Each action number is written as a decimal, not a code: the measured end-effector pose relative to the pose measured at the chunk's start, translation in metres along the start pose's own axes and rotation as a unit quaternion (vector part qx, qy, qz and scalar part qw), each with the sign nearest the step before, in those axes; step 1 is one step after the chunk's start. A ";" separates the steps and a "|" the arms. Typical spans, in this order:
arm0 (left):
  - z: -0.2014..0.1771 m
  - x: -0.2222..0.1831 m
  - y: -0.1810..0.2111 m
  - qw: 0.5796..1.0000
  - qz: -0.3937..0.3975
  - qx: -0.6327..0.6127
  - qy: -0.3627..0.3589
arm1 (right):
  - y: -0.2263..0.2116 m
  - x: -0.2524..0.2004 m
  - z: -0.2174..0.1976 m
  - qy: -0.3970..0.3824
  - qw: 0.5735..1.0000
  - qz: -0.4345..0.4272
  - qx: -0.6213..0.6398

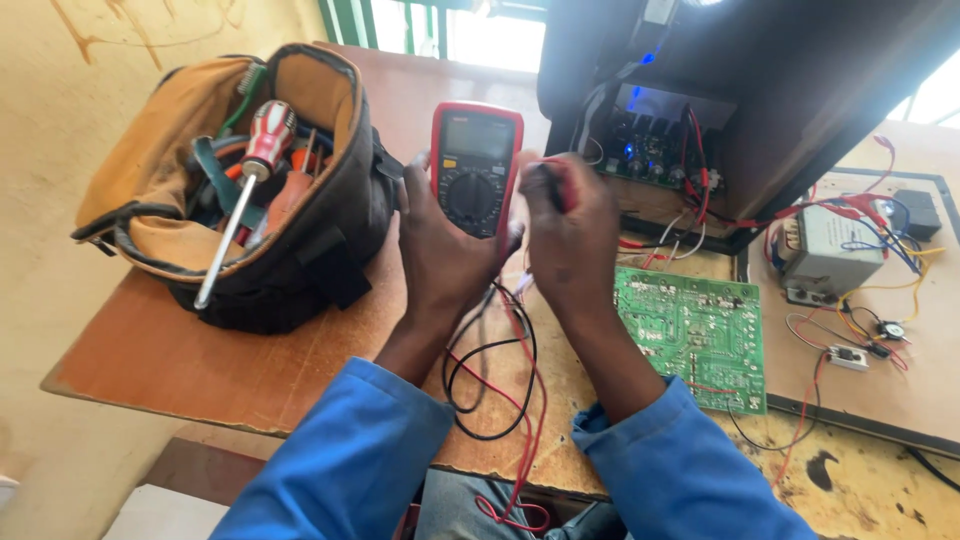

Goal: Soldering a circuit board and testing electrical points using a digital multimeter

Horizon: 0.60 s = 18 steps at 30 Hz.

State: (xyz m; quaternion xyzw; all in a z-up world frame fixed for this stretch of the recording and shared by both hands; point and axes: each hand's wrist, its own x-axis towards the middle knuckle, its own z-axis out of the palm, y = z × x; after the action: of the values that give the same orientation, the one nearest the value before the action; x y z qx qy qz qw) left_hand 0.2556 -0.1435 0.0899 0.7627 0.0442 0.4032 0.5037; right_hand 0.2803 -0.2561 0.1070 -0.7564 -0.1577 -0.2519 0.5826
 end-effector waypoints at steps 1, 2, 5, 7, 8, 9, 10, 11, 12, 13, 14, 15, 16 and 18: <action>-0.002 -0.001 0.003 1.000 -0.004 -0.011 0.016 | 0.001 0.000 0.001 0.046 0.996 0.000 0.073; -0.002 -0.001 0.002 1.000 -0.001 -0.008 0.018 | -0.001 0.001 0.001 0.045 0.996 -0.002 0.078; -0.004 0.000 0.003 0.999 0.004 -0.021 0.026 | -0.007 0.002 -0.003 0.083 0.990 -0.039 0.108; -0.003 0.001 0.008 0.998 0.010 -0.025 0.053 | -0.009 0.001 -0.006 0.003 0.992 -0.106 0.068; -0.002 0.001 0.008 0.998 0.013 -0.025 0.054 | -0.015 0.000 -0.005 0.005 0.992 -0.109 0.070; -0.002 0.002 0.008 0.998 0.007 -0.019 0.052 | -0.021 -0.002 -0.004 -0.034 0.988 -0.144 0.034; -0.002 0.000 0.007 0.999 -0.002 -0.012 0.049 | -0.027 -0.004 -0.004 -0.074 0.982 -0.177 -0.004; -0.002 0.001 0.007 0.999 0.000 -0.012 0.050 | -0.020 -0.001 -0.003 -0.073 0.981 -0.178 -0.003; -0.003 0.000 0.007 0.999 -0.003 -0.012 0.045 | -0.013 0.000 -0.004 -0.095 0.981 -0.169 -0.027; -0.003 -0.001 0.007 0.999 -0.006 -0.012 0.041 | -0.005 0.001 -0.004 -0.117 0.979 -0.160 -0.051; -0.002 -0.001 0.007 0.999 -0.006 -0.012 0.041 | -0.004 0.002 -0.006 -0.117 0.979 -0.160 -0.051; -0.002 -0.002 0.007 0.999 0.000 -0.011 0.039 | -0.003 0.003 -0.008 -0.126 0.977 -0.159 -0.071; -0.002 -0.003 0.006 0.999 0.006 -0.009 0.037 | -0.002 0.003 -0.009 -0.134 0.974 -0.157 -0.090; -0.004 -0.004 0.012 0.999 0.010 -0.005 0.036 | -0.010 0.003 -0.015 -0.138 0.968 -0.171 -0.120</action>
State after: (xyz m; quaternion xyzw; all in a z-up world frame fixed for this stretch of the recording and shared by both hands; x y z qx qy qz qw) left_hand 0.2461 -0.1480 0.0980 0.7453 0.0530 0.4356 0.5019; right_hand 0.2743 -0.2676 0.1196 -0.8104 -0.3320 -0.2576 0.4082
